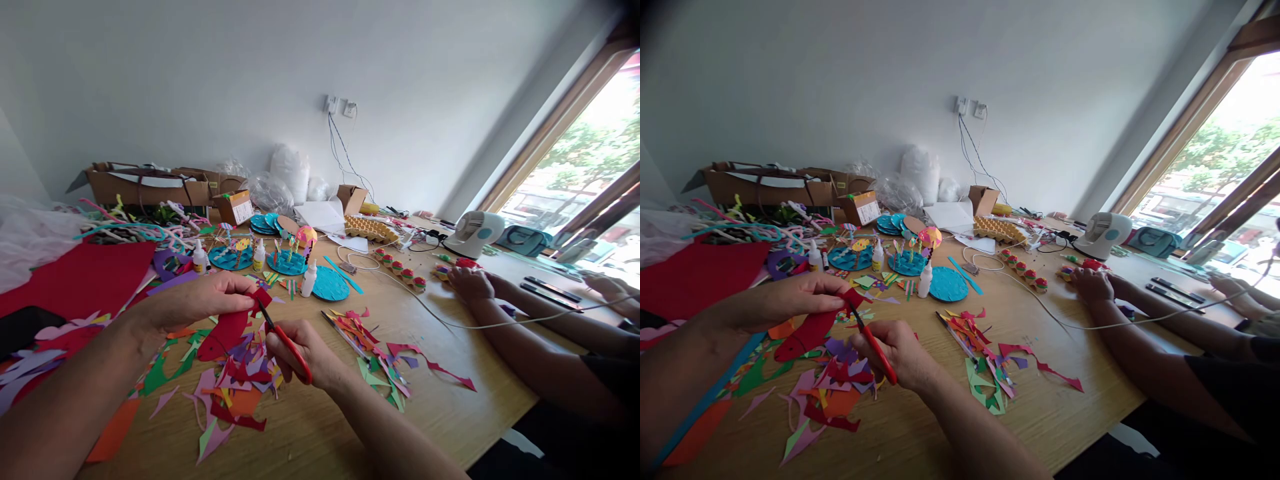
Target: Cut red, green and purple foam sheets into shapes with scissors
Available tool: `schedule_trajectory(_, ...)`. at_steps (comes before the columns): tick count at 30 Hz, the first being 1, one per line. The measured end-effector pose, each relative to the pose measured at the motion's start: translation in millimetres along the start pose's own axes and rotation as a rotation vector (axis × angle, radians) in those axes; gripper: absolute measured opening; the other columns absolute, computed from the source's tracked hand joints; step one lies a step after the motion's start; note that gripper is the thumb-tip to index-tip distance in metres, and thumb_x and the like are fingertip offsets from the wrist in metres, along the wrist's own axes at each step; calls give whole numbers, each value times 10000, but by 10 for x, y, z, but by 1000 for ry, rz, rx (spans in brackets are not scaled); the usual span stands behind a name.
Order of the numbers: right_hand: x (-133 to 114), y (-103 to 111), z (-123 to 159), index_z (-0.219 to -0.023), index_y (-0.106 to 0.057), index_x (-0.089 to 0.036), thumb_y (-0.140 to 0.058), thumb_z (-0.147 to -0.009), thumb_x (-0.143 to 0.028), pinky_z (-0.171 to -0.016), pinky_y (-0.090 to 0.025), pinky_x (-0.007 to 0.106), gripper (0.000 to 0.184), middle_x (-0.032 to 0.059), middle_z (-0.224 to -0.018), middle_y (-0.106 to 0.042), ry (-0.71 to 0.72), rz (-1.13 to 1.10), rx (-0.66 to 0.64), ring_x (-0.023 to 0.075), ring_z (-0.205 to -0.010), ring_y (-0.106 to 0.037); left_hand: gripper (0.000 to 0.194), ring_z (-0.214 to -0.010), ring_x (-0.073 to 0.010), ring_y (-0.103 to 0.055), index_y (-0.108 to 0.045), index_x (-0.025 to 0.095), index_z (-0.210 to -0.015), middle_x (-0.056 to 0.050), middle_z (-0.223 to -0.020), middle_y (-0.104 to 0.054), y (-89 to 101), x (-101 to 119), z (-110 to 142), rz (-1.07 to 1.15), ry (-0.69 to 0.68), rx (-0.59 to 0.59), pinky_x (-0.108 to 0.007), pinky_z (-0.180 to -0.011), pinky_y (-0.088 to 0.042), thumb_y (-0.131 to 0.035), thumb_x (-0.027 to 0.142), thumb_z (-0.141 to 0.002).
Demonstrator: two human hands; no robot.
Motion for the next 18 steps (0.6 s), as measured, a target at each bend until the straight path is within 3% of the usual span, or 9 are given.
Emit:
schedule_trajectory(3, -4, -6, 1, -581, -450, -158, -511, -784, -561, -323, -276, 137, 455, -53, -451, -426, -3, -1, -4, 44, -367, -400, 205, -608, -149, -532, -669, 210, -756, 9, -709, -595, -53, -48, -2, -70, 29, -84, -215, -532, -410, -597, 400, -727)
schedule_trajectory(10, 21, -11, 1, -587, -455, -160, -482, -774, -613, -304, -253, 139, 491, -50, -438, -431, -16, -23, -6, 50, -355, -406, 189, -629, -141, -523, -626, 207, -744, 15, -715, -568, 1, -56, -18, -59, 17, -62, -201, -515, -391, -611, 395, -727)
schedule_trajectory(14, 12, -20, -8, -591, -465, -161, -467, -756, -652, -311, -236, 152, 518, -50, -407, -439, 6, -58, -12, 54, -338, -387, 188, -547, -117, -507, -616, 200, -739, 27, -661, -560, -14, -121, -7, 69, 88, -60, -192, -463, -374, -639, 384, -710)
schedule_trajectory(18, 7, 32, -36, -600, -487, -156, -441, -756, -673, -338, -247, 169, 542, -51, -371, -434, 60, -168, 38, 56, -314, -368, 181, -535, -92, -498, -618, 197, -737, 42, -631, -556, 74, -66, -51, 343, 31, 88, -181, -495, -407, -587, 374, -758)
Point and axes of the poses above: each hand's wrist, its own z-axis away from the middle knuckle, its own y-axis out of the back of the hand, x = y × z, the point moved 10 cm from there along -z, towards the middle knuckle
